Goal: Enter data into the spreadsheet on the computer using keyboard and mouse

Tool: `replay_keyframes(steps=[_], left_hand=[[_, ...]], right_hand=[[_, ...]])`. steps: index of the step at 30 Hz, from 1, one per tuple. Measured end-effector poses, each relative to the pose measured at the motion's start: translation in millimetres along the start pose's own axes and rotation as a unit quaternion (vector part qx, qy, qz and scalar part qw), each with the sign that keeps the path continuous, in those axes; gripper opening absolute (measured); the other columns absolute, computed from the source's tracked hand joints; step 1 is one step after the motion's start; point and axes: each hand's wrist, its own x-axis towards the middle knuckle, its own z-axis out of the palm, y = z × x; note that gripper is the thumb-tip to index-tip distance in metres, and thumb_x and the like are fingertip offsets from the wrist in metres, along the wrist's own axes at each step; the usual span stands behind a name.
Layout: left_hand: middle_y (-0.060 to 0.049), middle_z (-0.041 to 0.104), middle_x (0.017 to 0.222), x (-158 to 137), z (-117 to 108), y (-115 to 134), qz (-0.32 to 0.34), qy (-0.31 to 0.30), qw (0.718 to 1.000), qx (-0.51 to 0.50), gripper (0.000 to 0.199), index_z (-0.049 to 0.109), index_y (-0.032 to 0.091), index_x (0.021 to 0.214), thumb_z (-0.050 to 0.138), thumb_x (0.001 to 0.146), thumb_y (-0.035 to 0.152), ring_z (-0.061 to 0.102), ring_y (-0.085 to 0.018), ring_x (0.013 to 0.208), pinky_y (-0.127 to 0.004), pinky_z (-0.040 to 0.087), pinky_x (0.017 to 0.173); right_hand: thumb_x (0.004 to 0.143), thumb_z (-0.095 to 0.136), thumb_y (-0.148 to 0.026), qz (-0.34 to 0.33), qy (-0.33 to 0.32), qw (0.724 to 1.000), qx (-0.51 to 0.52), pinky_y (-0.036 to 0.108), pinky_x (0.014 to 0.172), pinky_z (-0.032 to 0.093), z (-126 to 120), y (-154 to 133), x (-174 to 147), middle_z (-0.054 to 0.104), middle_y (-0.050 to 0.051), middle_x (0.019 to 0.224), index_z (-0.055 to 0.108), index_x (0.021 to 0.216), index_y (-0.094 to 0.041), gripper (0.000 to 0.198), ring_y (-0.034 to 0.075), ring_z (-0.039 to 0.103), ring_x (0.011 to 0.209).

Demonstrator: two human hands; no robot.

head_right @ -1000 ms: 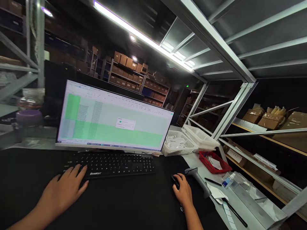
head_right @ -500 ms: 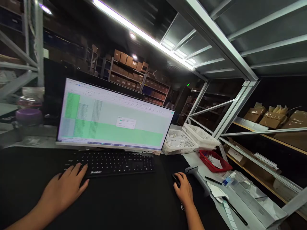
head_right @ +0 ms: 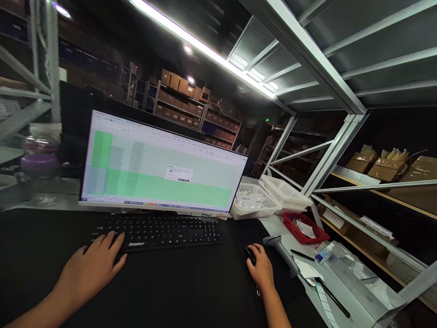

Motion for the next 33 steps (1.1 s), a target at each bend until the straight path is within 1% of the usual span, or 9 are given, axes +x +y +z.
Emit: replay_keyframes(steps=[6, 8, 11, 15, 20, 24, 27, 30, 33], left_hand=[[-0.031, 0.052, 0.155, -0.1, 6.5, -1.9, -0.003, 0.034, 0.999, -0.035, 0.064, 0.059, 0.001, 0.148, 0.029, 0.100, 0.032, 0.051, -0.044, 0.141, -0.060, 0.045, 0.107], [-0.031, 0.052, 0.156, 0.1, 9.5, -2.8, 0.001, 0.034, 0.999, -0.030, 0.065, 0.058, 0.001, 0.149, 0.029, 0.101, 0.033, 0.051, -0.043, 0.141, -0.059, 0.045, 0.107], [-0.031, 0.051, 0.156, 0.2, 11.4, -3.5, 0.006, 0.031, 0.999, -0.009, 0.066, 0.056, 0.000, 0.151, 0.025, 0.102, 0.033, 0.052, -0.043, 0.141, -0.058, 0.046, 0.105], [-0.030, 0.051, 0.157, 0.2, 10.3, -3.0, 0.006, 0.026, 1.000, 0.005, 0.068, 0.055, 0.000, 0.152, 0.019, 0.103, 0.032, 0.051, -0.043, 0.142, -0.056, 0.046, 0.103], [-0.030, 0.052, 0.157, 0.4, 6.9, -2.0, 0.006, 0.028, 1.000, 0.007, 0.068, 0.056, 0.001, 0.151, 0.018, 0.103, 0.032, 0.052, -0.042, 0.141, -0.056, 0.046, 0.102], [-0.028, 0.051, 0.159, -0.6, -0.7, -0.7, 0.006, 0.001, 1.000, 0.022, 0.067, 0.054, 0.003, 0.153, 0.020, 0.104, 0.033, 0.051, -0.040, 0.143, -0.055, 0.046, 0.105], [-0.028, 0.050, 0.159, -1.6, -4.8, 0.2, 0.005, -0.005, 1.000, 0.021, 0.064, 0.055, 0.004, 0.153, 0.024, 0.105, 0.033, 0.051, -0.040, 0.143, -0.055, 0.045, 0.107], [-0.028, 0.051, 0.158, -2.3, -3.9, 0.1, 0.004, 0.001, 1.000, 0.008, 0.064, 0.056, 0.003, 0.152, 0.025, 0.104, 0.031, 0.051, -0.041, 0.142, -0.056, 0.046, 0.106], [-0.031, 0.052, 0.156, -2.4, -1.3, -0.6, 0.006, 0.021, 1.000, -0.003, 0.067, 0.057, 0.000, 0.150, 0.021, 0.103, 0.031, 0.053, -0.043, 0.140, -0.057, 0.047, 0.102]], right_hand=[[0.085, 0.058, -0.024, 0.006, 0.022, 1.000, 0.005, 0.037, 0.105, 0.056, -4.6, -11.3, -2.9, 0.063, 0.005, 0.143, 0.073, 0.128, -0.030, 0.046, 0.023, 0.070, 0.122], [0.085, 0.058, -0.024, 0.006, 0.020, 1.000, 0.005, 0.036, 0.106, 0.055, -5.2, -12.5, -3.7, 0.063, 0.005, 0.143, 0.073, 0.128, -0.030, 0.046, 0.023, 0.070, 0.123], [0.086, 0.057, -0.025, 0.003, 0.017, 1.000, 0.005, 0.037, 0.105, 0.055, -4.1, -11.0, -4.1, 0.063, 0.005, 0.144, 0.072, 0.129, -0.030, 0.046, 0.023, 0.070, 0.123], [0.086, 0.056, -0.025, 0.003, 0.019, 1.000, 0.001, 0.037, 0.105, 0.055, -2.5, -9.6, -3.3, 0.062, 0.005, 0.145, 0.071, 0.131, -0.030, 0.048, 0.023, 0.070, 0.123], [0.085, 0.057, -0.025, 0.017, 0.019, 1.000, -0.007, 0.036, 0.103, 0.056, -6.2, -12.8, -5.2, 0.062, 0.006, 0.144, 0.070, 0.132, -0.028, 0.049, 0.024, 0.071, 0.121], [0.084, 0.058, -0.024, 0.004, 0.022, 1.000, -0.003, 0.035, 0.098, 0.057, -9.8, -11.9, -10.9, 0.064, 0.004, 0.140, 0.068, 0.131, -0.030, 0.048, 0.022, 0.071, 0.117], [0.084, 0.058, -0.025, 0.004, 0.020, 1.000, -0.002, 0.035, 0.096, 0.057, -11.1, -11.0, -13.2, 0.065, 0.003, 0.139, 0.069, 0.129, -0.031, 0.047, 0.022, 0.072, 0.115], [0.084, 0.059, -0.024, 0.012, 0.023, 1.000, -0.007, 0.035, 0.098, 0.057, -12.5, -13.4, -12.8, 0.065, 0.002, 0.138, 0.070, 0.128, -0.032, 0.046, 0.022, 0.071, 0.116], [0.086, 0.057, -0.023, 0.015, 0.022, 1.000, -0.011, 0.035, 0.104, 0.055, -14.2, -16.7, -10.9, 0.065, 0.003, 0.140, 0.071, 0.128, -0.030, 0.045, 0.022, 0.070, 0.121]])
